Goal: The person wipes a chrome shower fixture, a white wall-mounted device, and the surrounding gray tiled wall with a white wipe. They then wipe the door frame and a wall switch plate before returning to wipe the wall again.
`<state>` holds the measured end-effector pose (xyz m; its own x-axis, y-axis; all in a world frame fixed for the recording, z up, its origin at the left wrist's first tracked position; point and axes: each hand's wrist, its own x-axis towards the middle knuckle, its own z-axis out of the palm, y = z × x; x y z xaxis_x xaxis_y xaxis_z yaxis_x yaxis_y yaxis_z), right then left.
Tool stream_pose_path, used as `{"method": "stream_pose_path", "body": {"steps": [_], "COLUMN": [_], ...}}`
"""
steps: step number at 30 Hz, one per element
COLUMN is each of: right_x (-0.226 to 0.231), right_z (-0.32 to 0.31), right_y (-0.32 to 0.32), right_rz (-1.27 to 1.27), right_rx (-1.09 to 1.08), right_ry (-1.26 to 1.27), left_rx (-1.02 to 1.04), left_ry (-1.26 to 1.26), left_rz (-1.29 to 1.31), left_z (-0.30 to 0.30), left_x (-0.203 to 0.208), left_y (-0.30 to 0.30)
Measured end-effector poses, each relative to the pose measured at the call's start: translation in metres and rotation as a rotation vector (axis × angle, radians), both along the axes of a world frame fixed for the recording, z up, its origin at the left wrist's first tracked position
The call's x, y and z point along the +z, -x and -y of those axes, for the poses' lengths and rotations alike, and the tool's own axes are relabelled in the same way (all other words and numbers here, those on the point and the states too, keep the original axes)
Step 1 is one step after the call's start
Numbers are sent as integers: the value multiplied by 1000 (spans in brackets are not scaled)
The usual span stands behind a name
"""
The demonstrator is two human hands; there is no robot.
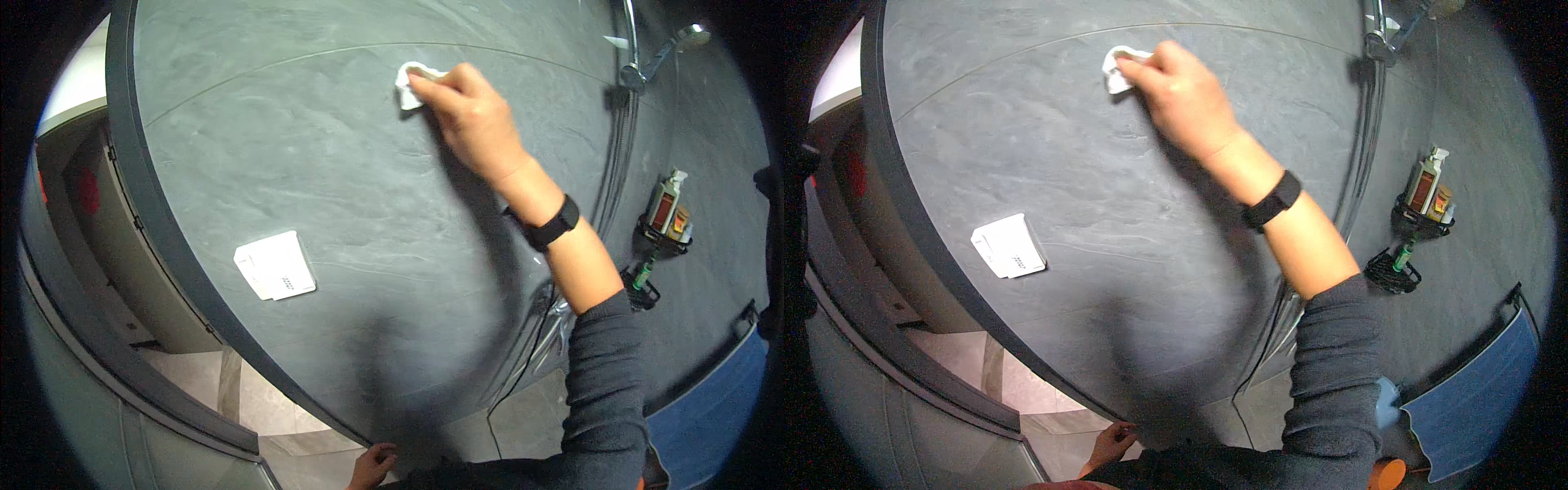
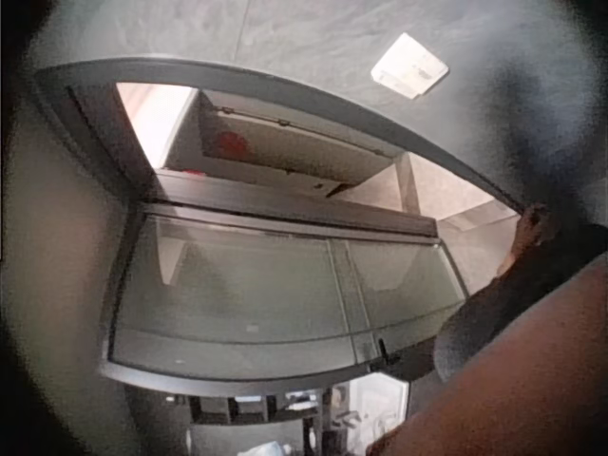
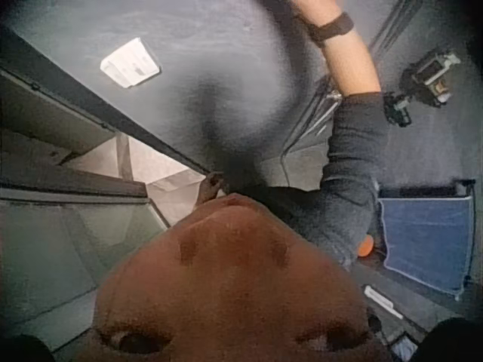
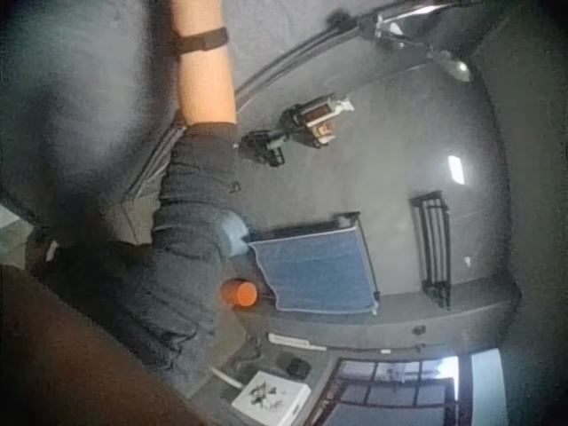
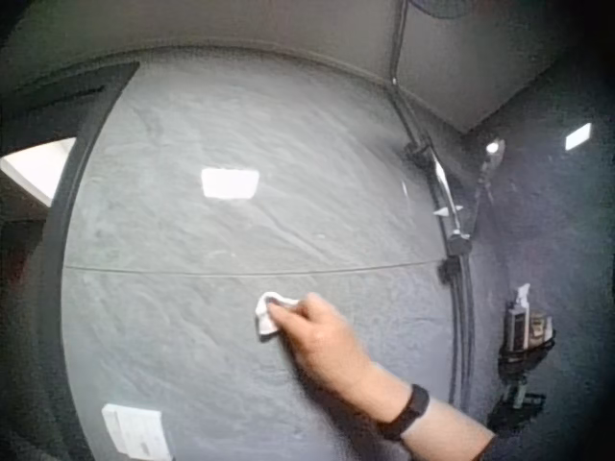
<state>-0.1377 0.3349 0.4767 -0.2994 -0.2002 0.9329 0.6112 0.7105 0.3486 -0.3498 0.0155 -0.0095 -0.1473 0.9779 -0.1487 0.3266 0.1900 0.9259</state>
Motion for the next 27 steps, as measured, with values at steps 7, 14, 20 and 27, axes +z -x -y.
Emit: {"method": "stream_pose_path", "body": {"steps": [7, 14, 20, 27], "right_x": [69, 116, -38, -17], "right_z": [-66, -40, 40, 9], "right_y": [-147, -31, 58, -5], "right_rz": [-745, -368, 373, 334], "right_rx": [-335, -248, 87, -116], "right_ry": [306, -80, 91, -6], "left_rx": [59, 39, 18, 159], "left_ry": [1, 137, -18, 47], "left_rz": [-7, 73, -27, 95], "left_z": [16, 19, 9, 33], "left_x": [-31, -67, -40, -24], "left_y": [27, 38, 29, 44]}}
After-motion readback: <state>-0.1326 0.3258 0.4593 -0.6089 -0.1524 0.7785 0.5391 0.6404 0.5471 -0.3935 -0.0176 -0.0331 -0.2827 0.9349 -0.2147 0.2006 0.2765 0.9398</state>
